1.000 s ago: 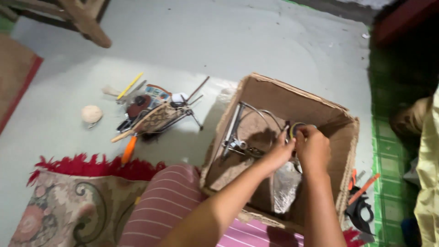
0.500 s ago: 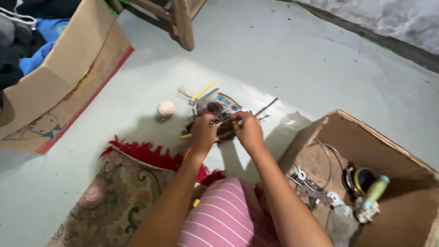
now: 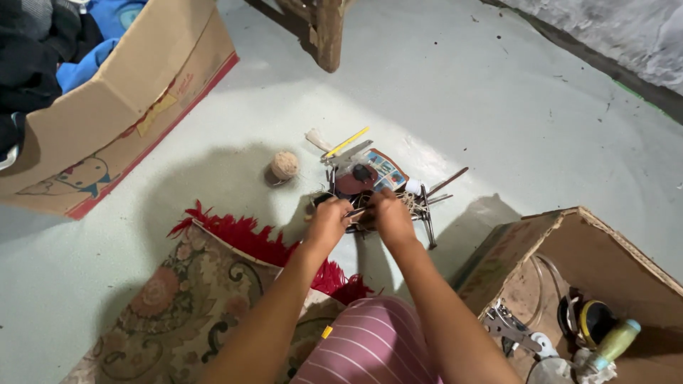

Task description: The person sits on the floor and organizes various small items into a cardboard box. They handle grinding discs, metal rods, a small box, a spool of thread, and other miscellaneous objects, placing them one by one into the box.

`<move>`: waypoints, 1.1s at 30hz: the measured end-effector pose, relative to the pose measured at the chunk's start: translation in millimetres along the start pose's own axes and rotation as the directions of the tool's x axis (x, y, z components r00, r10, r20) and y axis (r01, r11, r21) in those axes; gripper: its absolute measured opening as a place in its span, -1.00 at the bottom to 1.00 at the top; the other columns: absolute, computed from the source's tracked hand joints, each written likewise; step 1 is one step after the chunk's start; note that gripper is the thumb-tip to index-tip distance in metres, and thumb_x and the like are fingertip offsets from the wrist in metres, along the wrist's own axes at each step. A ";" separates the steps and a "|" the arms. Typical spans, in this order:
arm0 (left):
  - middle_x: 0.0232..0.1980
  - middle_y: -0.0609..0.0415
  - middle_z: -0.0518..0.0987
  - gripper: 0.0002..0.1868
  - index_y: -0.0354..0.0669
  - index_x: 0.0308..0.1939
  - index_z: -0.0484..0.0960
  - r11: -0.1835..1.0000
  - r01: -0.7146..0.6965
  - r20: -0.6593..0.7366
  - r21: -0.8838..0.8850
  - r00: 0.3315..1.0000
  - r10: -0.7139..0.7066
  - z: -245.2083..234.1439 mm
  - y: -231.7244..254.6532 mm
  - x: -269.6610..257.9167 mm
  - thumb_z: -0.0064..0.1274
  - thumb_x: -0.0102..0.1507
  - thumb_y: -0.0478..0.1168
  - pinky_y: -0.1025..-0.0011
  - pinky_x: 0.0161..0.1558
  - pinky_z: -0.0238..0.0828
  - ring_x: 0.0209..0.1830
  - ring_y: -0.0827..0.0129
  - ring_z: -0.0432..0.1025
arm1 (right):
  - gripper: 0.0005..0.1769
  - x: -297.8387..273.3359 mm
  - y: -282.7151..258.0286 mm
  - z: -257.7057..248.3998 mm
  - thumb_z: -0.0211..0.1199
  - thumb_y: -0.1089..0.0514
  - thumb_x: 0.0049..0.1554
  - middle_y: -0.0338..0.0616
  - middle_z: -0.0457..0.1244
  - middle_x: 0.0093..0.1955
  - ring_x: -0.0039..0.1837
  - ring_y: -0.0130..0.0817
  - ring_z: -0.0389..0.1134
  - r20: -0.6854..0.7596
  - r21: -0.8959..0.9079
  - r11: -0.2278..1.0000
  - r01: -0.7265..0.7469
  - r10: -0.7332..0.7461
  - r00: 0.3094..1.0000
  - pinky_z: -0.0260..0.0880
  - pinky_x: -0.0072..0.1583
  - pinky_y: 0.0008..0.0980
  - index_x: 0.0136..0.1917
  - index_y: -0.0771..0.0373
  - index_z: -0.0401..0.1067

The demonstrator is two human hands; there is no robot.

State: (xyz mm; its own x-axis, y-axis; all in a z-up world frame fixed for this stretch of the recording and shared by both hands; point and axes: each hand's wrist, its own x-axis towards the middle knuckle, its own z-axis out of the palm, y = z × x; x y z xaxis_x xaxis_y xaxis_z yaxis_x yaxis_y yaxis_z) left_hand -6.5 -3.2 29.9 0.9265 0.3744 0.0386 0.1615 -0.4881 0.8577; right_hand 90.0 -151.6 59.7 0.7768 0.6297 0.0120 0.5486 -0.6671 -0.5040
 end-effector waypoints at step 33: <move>-0.33 0.08 0.56 -0.71 -0.19 -0.14 0.67 0.588 0.241 0.100 -0.772 0.960 -0.262 43.7 -14.4 9.5 -0.14 0.26 -0.16 0.45 -0.18 0.39 -0.32 0.42 0.44 | -0.62 -53.3 7.7 -157.0 0.25 0.44 -0.11 0.03 0.33 -0.07 0.01 0.05 0.42 -0.204 -0.253 0.945 0.209 -0.263 0.943 0.44 0.00 -0.10 -0.02 0.25 0.62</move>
State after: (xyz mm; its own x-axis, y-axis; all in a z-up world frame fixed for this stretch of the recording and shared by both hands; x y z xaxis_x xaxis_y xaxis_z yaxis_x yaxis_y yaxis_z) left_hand 14.8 -27.0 -4.5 0.8808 0.4086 -0.2393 0.0561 0.4118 0.9096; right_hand 101.4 -252.8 190.7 0.6510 0.6882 0.3203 0.7589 -0.5991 -0.2554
